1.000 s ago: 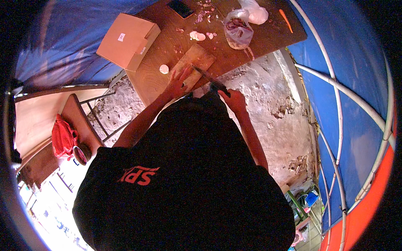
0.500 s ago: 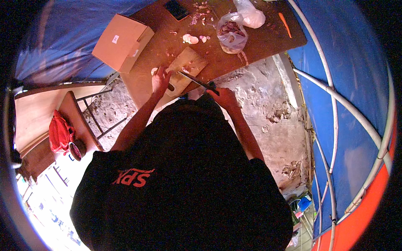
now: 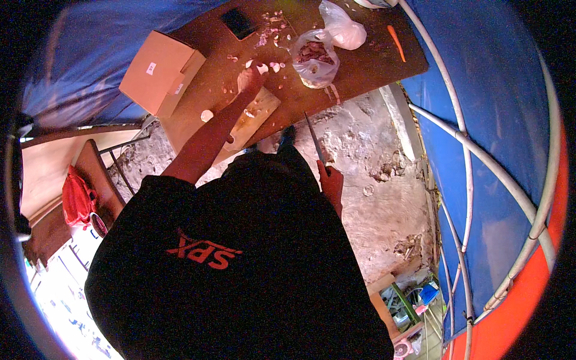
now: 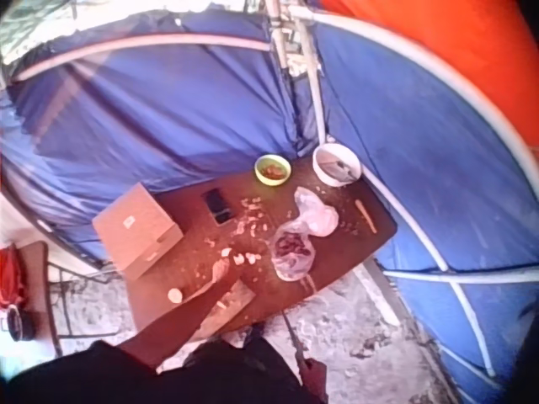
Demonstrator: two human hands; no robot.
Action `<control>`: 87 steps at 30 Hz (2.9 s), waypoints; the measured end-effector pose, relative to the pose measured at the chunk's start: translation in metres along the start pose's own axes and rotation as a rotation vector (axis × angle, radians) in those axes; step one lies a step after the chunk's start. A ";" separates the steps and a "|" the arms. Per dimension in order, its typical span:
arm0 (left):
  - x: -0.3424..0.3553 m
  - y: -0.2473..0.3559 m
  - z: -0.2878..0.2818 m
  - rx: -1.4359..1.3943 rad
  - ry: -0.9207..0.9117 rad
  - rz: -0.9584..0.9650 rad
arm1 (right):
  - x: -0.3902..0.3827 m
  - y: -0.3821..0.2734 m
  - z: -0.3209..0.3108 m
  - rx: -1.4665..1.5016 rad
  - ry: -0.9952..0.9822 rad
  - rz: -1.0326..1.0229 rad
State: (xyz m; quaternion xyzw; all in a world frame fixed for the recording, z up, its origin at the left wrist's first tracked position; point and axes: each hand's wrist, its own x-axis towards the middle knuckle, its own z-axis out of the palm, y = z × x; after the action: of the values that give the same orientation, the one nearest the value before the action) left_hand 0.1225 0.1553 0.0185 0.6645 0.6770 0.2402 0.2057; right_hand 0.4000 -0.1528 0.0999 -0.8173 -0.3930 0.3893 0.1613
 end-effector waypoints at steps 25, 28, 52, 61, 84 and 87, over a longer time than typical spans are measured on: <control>0.021 -0.040 -0.003 -0.476 0.104 0.005 | 0.022 -0.045 -0.018 -0.042 -0.099 -0.156; -0.028 -0.075 -0.043 -0.497 0.113 -0.081 | 0.037 -0.076 0.019 -0.155 -0.218 -0.294; -0.175 -0.132 -0.096 -0.566 -0.153 -0.264 | 0.006 -0.087 0.128 -0.100 -0.143 -0.384; -0.154 -0.091 -0.044 -0.321 -0.251 -0.176 | -0.021 -0.072 0.126 0.175 -0.232 -0.154; -0.161 -0.078 -0.053 -0.336 0.054 -0.096 | -0.024 -0.073 0.147 0.046 -0.357 -0.197; -0.164 -0.068 -0.055 -0.288 0.078 -0.180 | -0.030 -0.070 0.149 0.110 -0.359 -0.180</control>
State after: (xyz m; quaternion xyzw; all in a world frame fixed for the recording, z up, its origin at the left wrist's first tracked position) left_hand 0.0401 -0.0116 0.0153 0.5548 0.7000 0.3410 0.2931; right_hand 0.2384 -0.1377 0.0594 -0.6865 -0.4649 0.5335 0.1670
